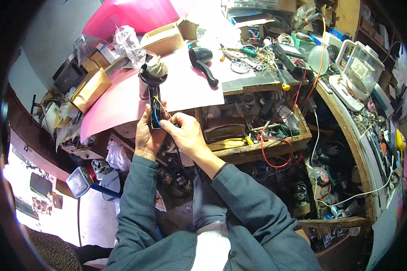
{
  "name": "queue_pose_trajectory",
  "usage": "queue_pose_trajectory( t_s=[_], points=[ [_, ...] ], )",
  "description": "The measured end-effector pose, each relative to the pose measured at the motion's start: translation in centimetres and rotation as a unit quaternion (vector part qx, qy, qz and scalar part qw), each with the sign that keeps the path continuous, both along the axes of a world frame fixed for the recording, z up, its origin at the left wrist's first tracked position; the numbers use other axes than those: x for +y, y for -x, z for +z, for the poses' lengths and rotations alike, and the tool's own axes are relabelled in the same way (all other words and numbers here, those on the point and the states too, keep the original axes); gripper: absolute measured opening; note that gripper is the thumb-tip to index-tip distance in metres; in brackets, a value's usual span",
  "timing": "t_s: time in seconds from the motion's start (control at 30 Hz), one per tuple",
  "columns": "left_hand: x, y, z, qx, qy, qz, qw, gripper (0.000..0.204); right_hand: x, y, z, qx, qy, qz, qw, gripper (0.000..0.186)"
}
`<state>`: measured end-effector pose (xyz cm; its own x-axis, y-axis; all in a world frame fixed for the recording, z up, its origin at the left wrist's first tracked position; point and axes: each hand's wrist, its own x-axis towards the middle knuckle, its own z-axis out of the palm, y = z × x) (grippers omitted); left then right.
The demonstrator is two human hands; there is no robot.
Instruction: The person repairs an electrical cord by stripping insulation, twisting wires, and soldering connections. They use pliers and a soldering iron to strip and join wires, then wrap the repaired section with black tape.
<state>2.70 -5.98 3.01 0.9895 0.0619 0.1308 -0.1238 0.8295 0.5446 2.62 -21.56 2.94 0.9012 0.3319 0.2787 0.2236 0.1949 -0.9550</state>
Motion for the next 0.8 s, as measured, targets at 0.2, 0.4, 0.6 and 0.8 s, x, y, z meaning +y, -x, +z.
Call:
queue_pose_trajectory(
  t_s=[0.2, 0.4, 0.6, 0.8],
  points=[
    [0.5, 1.1, 0.0, -0.054, -0.008, -0.029, 0.998, 0.050, 1.1, 0.3, 0.0, 0.029, -0.055, 0.036, 0.997, 0.017],
    [0.5, 1.3, 0.2, -0.054, -0.011, -0.015, 0.998, 0.053, 1.0, 0.2, -0.3, 0.016, -0.062, 0.032, 0.997, 0.017],
    [-0.1, 1.7, 0.4, -0.076, -0.038, -0.014, 0.996, 0.055, 0.2, 0.8, 0.1, 0.023, -0.063, 0.024, 0.997, 0.018],
    [-0.2, 1.3, 0.3, -0.064, -0.029, -0.024, 0.997, 0.050, -0.6, 1.8, 1.0, -0.065, 0.009, -0.031, 0.997, 0.020]
  ],
)
